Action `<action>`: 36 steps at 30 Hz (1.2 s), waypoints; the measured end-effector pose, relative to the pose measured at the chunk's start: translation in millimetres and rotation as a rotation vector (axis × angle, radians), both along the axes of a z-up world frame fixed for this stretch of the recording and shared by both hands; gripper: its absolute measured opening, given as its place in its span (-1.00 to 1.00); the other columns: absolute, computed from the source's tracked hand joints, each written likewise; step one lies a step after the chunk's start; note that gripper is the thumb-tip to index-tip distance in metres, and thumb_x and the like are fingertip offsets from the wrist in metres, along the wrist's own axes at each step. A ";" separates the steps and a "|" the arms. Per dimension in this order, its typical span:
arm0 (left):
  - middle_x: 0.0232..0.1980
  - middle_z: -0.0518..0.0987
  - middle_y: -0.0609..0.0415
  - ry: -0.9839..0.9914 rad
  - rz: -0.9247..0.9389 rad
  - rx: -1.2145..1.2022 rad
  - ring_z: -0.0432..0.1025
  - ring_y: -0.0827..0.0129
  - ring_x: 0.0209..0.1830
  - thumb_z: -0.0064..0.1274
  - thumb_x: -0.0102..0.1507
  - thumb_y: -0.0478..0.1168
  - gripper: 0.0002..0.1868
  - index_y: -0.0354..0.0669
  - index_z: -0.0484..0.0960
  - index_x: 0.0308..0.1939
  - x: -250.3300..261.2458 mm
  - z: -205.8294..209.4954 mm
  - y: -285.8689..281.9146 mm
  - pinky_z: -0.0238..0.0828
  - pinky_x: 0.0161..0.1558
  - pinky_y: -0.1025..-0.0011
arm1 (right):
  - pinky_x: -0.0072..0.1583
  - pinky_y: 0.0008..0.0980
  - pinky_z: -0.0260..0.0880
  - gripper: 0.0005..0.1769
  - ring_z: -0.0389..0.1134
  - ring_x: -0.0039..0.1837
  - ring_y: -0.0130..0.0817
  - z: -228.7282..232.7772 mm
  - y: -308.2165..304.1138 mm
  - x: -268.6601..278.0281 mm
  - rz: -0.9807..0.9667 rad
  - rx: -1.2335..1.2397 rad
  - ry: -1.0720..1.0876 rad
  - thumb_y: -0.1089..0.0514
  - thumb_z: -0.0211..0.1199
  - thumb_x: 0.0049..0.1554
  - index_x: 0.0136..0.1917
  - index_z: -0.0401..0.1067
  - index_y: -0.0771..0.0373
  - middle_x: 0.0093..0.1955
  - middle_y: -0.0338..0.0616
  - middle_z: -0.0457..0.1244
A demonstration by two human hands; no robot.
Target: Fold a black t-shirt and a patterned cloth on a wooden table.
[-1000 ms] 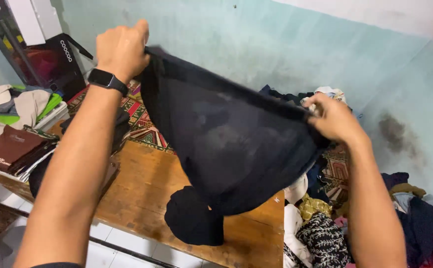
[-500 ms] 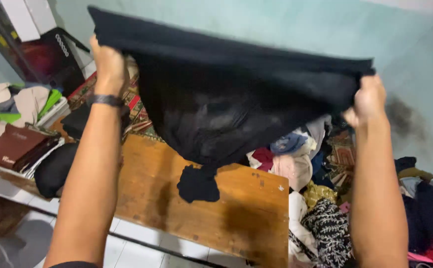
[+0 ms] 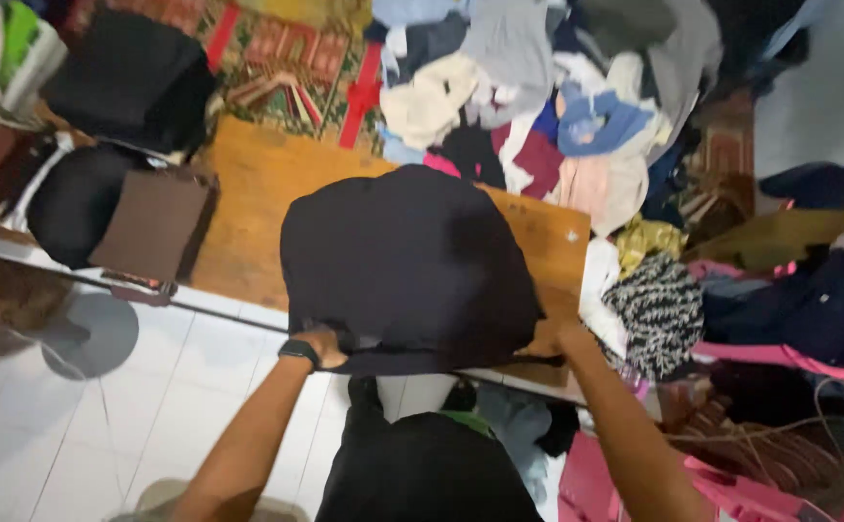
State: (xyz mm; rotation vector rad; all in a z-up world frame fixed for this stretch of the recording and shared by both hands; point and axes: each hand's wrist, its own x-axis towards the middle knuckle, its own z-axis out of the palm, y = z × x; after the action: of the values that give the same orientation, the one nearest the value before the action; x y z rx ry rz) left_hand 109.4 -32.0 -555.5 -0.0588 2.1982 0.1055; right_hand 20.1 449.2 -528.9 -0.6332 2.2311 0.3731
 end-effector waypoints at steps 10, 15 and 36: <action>0.29 0.54 -0.23 0.108 0.402 0.068 0.44 -0.12 0.30 -0.04 0.25 0.37 -0.24 -0.04 0.49 0.33 23.5 14.0 33.5 0.38 0.26 0.01 | 0.48 -0.08 0.19 -0.18 0.29 0.44 0.03 -49.7 -0.4 65.8 -0.165 0.075 -0.221 -0.53 0.02 0.14 0.21 0.62 0.15 0.35 0.08 0.35; 0.29 0.42 -0.32 1.030 0.611 0.145 0.41 -0.27 0.16 0.22 0.22 0.10 -0.22 -0.29 0.32 0.35 -21.8 -45.7 5.8 0.42 -0.01 -0.10 | 0.26 0.04 0.27 -0.33 0.24 0.28 0.28 -91.3 -47.1 35.1 -0.491 -0.791 0.577 -0.17 0.37 0.09 0.29 0.43 0.34 0.22 0.31 0.26; 0.12 0.63 -0.04 0.822 1.483 1.898 0.55 0.19 0.15 -0.02 0.41 -0.19 -0.70 -0.19 0.50 0.18 -38.3 160.0 -60.4 0.48 0.27 0.15 | 0.70 -0.19 0.05 0.03 0.18 0.59 -0.14 65.1 23.3 -17.0 -1.241 -2.438 -0.278 0.21 0.14 0.13 0.81 -0.09 0.38 0.61 0.08 0.11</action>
State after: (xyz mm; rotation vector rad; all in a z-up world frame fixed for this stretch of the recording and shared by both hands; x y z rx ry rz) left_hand 71.2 -92.3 -395.5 -0.5797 1.2448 3.1538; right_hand 3.0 472.5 -463.8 -0.0337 1.1537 -2.8993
